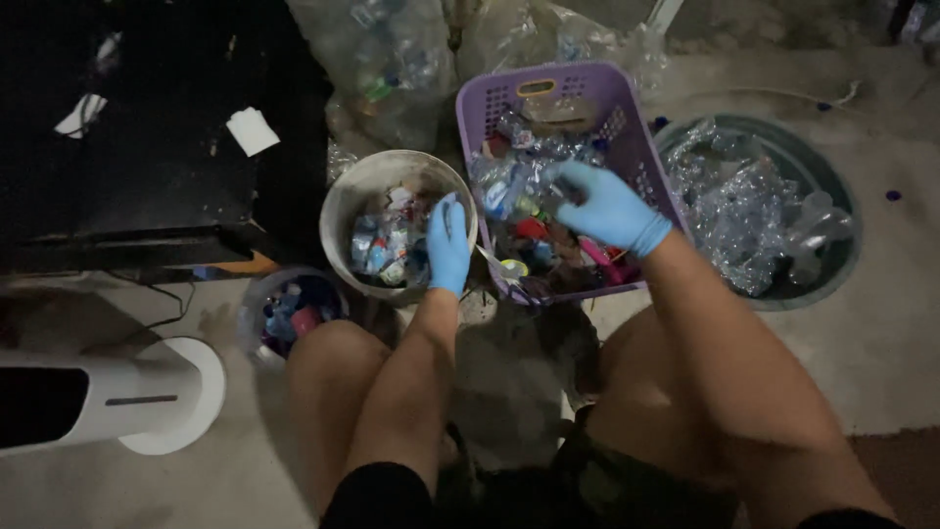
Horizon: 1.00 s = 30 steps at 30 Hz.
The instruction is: The person sits on the floor and sorts plastic bottles from a purple basket into a white bucket. They use scissors to cut the labels off the bottles before placing them in the bucket.
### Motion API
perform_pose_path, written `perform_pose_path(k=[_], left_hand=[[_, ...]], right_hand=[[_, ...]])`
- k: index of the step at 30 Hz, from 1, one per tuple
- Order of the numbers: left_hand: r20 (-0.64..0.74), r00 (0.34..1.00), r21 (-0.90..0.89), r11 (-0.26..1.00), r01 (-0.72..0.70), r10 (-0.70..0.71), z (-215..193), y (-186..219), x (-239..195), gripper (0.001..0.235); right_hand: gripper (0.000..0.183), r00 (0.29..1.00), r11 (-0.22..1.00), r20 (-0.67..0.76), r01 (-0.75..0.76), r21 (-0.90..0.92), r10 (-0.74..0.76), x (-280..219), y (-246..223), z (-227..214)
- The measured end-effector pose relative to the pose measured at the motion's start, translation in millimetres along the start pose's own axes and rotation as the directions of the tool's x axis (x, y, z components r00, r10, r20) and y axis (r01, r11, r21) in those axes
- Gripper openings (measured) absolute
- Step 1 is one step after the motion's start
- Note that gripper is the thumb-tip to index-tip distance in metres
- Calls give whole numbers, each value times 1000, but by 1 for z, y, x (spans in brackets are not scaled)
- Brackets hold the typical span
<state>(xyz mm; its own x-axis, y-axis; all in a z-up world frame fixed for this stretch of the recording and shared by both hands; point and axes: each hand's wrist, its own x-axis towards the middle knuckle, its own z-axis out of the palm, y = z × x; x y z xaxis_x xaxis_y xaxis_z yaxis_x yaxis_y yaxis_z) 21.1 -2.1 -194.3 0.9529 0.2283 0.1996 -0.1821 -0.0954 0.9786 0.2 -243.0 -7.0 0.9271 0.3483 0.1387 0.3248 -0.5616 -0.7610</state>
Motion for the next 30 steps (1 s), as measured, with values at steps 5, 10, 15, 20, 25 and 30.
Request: perform_pose_path(k=[5,10,15,20,25,30], left_hand=[[238,903,-767,501,401,-358,0,135,0,35],[323,914,-618,676,401,-246,-26,184,11,27],[290,928,-206,931,301,-235,-34,190,23,30],[447,847,-724,440,532,-288,-4,146,34,33],[465,865,-710,503,492,-188,7,118,39,41],[323,928,-671,646,364,-186,6,121,52,32]], right_hand=[[59,979,972,-61,185,-148,-196,-19,-51,28],[64,965,925,-90,208,-317,-248,-27,-92,43],[87,996,991,-76,-56,-119,47,-19,-83,59],[67,989,999,-146,-25,30,29,-5,-54,69],[56,984,992,-140,-104,69,112,2,-33,73],[40,959,899,-132,-182,398,252,-1,-20,89]])
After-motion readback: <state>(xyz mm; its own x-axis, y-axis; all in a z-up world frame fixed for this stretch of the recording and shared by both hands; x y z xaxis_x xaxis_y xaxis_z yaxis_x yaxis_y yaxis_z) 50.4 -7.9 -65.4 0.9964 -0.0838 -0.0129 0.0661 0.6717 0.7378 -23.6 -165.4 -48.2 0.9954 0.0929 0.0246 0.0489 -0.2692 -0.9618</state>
